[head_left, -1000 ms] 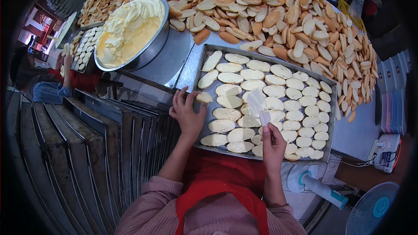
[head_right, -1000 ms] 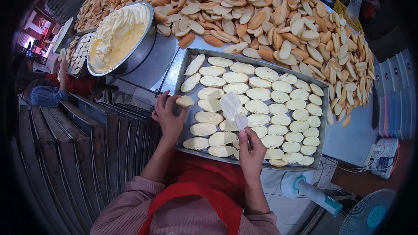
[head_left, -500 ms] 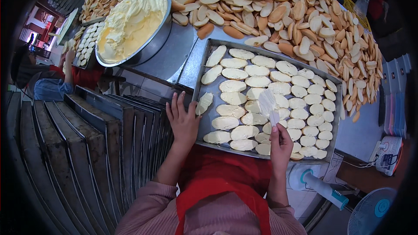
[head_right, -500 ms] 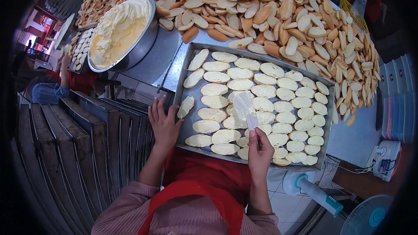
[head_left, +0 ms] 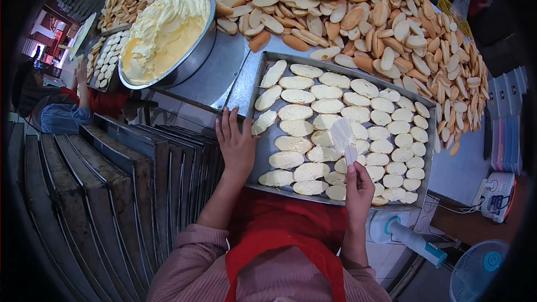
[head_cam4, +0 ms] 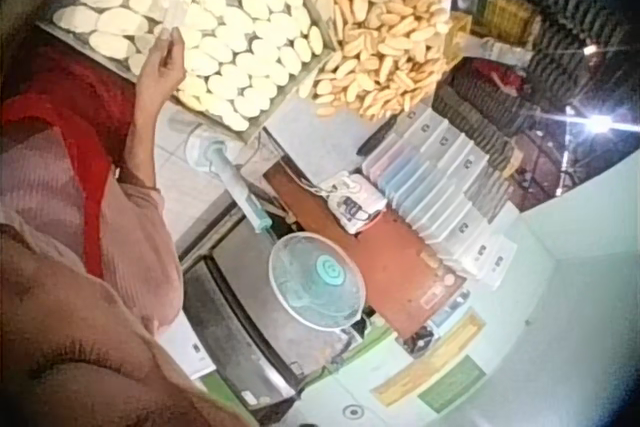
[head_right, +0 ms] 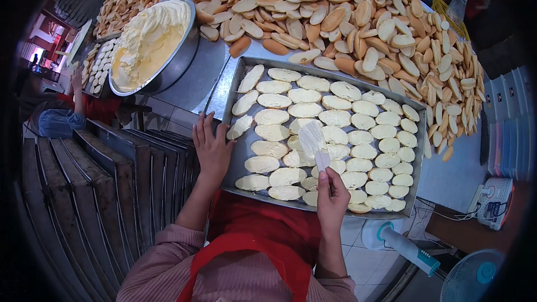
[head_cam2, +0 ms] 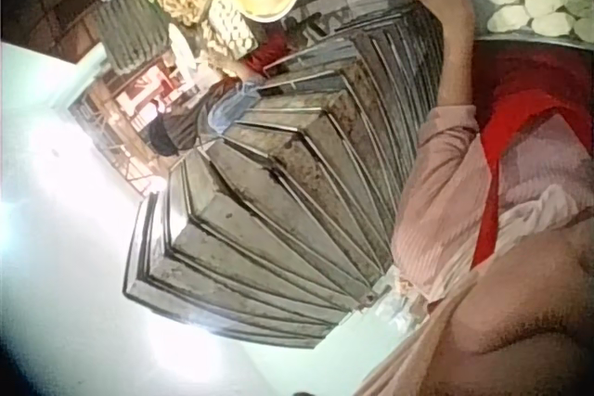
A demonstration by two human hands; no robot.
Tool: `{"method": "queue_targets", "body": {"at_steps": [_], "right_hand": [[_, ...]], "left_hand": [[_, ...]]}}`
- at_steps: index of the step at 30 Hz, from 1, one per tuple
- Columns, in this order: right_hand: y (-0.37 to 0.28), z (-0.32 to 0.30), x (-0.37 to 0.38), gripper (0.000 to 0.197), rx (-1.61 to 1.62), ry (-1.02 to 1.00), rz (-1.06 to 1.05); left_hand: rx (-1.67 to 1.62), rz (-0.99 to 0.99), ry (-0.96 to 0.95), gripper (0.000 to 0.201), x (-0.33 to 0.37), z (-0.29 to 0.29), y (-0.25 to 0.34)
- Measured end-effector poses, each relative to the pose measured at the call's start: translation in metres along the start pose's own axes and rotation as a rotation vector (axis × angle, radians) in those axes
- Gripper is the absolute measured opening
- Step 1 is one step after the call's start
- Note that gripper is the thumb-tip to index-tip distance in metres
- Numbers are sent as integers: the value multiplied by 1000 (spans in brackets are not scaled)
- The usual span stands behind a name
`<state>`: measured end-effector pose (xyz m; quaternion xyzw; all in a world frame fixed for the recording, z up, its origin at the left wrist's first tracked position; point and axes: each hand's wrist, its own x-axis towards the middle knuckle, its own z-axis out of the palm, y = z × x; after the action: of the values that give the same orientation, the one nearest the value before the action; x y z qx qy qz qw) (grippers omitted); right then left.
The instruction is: The person spreads a yellow cream onto small, oval-shaped bread slices using a plastic spatula. They pick up each slice from a large pile, apply the cream to one side, and place the slice onto a metal baking tray. The person repeats this process continuously, filling the tray with cream-topped slices.
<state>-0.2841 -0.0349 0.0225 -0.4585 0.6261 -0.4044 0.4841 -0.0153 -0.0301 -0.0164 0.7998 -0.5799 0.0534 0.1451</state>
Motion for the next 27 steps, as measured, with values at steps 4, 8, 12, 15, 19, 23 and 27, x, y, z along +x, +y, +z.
{"method": "queue_targets", "body": {"at_steps": [4,8,12,15,19,23,27], "right_hand": [[0,0,1,32,-11,10,9],[1,-1,3,31,-10,-8,-1],[-1,-1,3,31,9,-2,12],[-3,-3,2,31,10,10,9],[0,-12,2,32,19,25,4],[6,-29,3,30,33,97,-35],[10,-34,5,27,32,84,-27]], "left_hand": [[-74,61,1,44,8,4,-1],[-111,90,16,46,9,8,-1],[-130,79,-9,50,17,-1,5],[-150,110,97,49,41,-7,11],[-327,140,173,40,133,2,14],[-248,330,90,22,228,59,36],[-65,397,-260,23,277,95,18]]}}
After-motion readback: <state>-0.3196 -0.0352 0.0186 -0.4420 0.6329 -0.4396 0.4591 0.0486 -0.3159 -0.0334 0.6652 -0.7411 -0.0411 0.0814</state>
